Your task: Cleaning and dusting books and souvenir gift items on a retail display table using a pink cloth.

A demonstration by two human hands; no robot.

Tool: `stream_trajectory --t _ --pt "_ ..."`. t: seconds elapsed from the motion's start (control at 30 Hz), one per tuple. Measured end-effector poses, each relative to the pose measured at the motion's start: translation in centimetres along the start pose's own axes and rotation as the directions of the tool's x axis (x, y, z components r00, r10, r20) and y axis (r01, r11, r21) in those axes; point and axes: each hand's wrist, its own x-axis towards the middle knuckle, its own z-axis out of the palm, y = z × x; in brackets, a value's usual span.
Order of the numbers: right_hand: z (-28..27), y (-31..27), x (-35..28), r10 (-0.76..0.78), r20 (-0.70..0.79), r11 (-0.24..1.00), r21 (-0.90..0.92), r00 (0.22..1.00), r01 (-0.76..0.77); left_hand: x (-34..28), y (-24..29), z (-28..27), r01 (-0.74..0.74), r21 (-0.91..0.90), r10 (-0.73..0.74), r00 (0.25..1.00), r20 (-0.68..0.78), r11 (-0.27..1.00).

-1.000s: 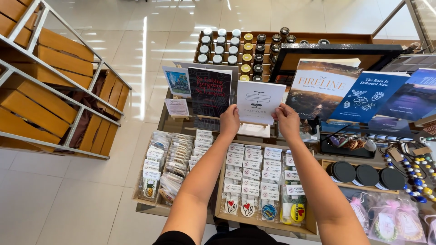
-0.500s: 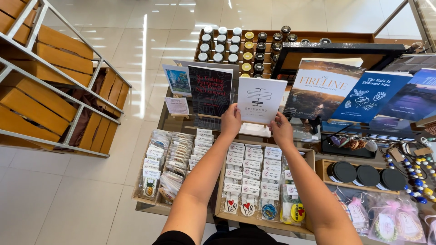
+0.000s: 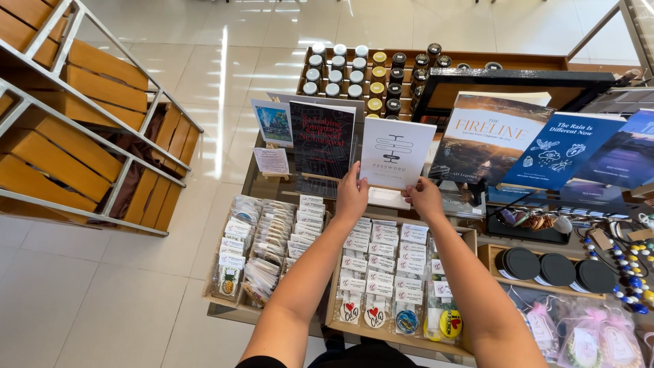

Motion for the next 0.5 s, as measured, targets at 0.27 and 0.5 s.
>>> stream_trajectory --t 0.27,0.5 --pt "-0.1 1.9 1.8 0.017 0.094 0.982 0.184 0.995 -0.034 0.5 -2.2 0.5 0.351 -0.155 -0.332 0.934 0.132 0.924" --pt "0.1 2.4 2.6 0.053 0.171 0.948 0.300 0.984 -0.103 1.5 -3.0 1.2 0.611 -0.399 -0.511 0.791 0.337 0.684"
